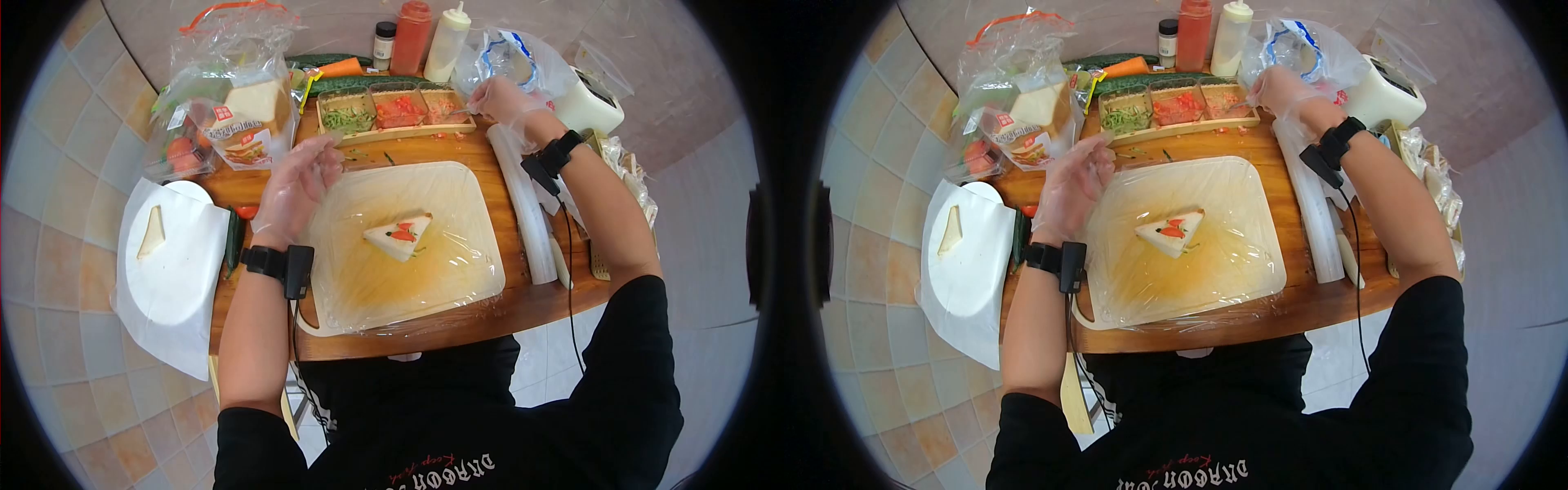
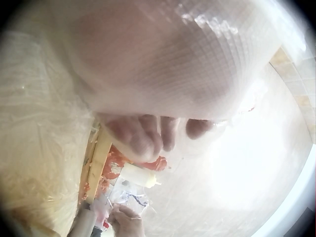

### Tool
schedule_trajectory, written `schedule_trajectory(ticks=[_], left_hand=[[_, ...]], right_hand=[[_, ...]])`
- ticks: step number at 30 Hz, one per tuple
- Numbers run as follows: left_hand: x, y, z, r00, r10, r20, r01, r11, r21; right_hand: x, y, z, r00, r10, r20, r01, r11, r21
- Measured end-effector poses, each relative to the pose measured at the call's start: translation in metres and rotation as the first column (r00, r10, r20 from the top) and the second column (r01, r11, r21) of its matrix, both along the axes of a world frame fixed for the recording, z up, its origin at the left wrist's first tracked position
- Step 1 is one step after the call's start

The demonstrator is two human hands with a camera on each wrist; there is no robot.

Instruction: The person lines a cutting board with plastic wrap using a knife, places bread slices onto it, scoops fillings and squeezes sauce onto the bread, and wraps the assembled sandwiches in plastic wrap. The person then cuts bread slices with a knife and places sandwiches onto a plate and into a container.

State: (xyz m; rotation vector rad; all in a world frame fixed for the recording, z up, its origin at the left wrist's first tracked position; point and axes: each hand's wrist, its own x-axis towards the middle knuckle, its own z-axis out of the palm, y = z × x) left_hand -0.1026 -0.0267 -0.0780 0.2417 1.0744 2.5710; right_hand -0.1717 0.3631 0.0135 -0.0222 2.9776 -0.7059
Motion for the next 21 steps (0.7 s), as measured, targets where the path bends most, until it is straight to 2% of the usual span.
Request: schedule_trajectory(ticks=[2, 5, 7, 10, 16, 19, 21], left_hand=[[0.002, 0.001, 0.003, 1.000, -0.004, -0.003, 0.004, 1.000, 0.000], [0.004, 0.002, 0.005, 1.000, 0.031, -0.005, -0.031, 0.999, -0.037], [0.001, -0.001, 0.001, 1.000, 0.004, 0.002, -0.004, 1.000, -0.009], [-0.001, -0.001, -0.002, 1.000, -0.015, -0.011, 0.015, 1.000, 0.012], [0.000, -0.002, 0.000, 0.999, -0.034, -0.032, 0.033, 0.999, -0.019], [0.003, 0.000, 0.003, 1.000, -0.013, -0.008, 0.012, 1.000, -0.011], [0.003, 0.000, 0.003, 1.000, -0.015, -0.012, 0.014, 1.000, -0.006]], right_hand=[[0.003, -0.004, 0.002, 1.000, 0.008, -0.013, -0.009, 0.999, -0.037], [0.006, -0.006, 0.004, 0.997, -0.060, 0.039, 0.062, 0.996, -0.062], [0.003, -0.002, 0.001, 0.994, -0.078, 0.072, 0.090, 0.979, -0.184], [-0.001, 0.003, -0.009, 0.994, -0.106, 0.012, 0.106, 0.970, -0.220], [0.002, 0.008, -0.007, 0.994, -0.105, -0.010, 0.099, 0.963, -0.251], [0.003, 0.009, -0.007, 0.995, -0.097, -0.019, 0.093, 0.981, -0.169], [0.005, 0.011, -0.005, 0.997, -0.075, -0.003, 0.073, 0.980, -0.185]])
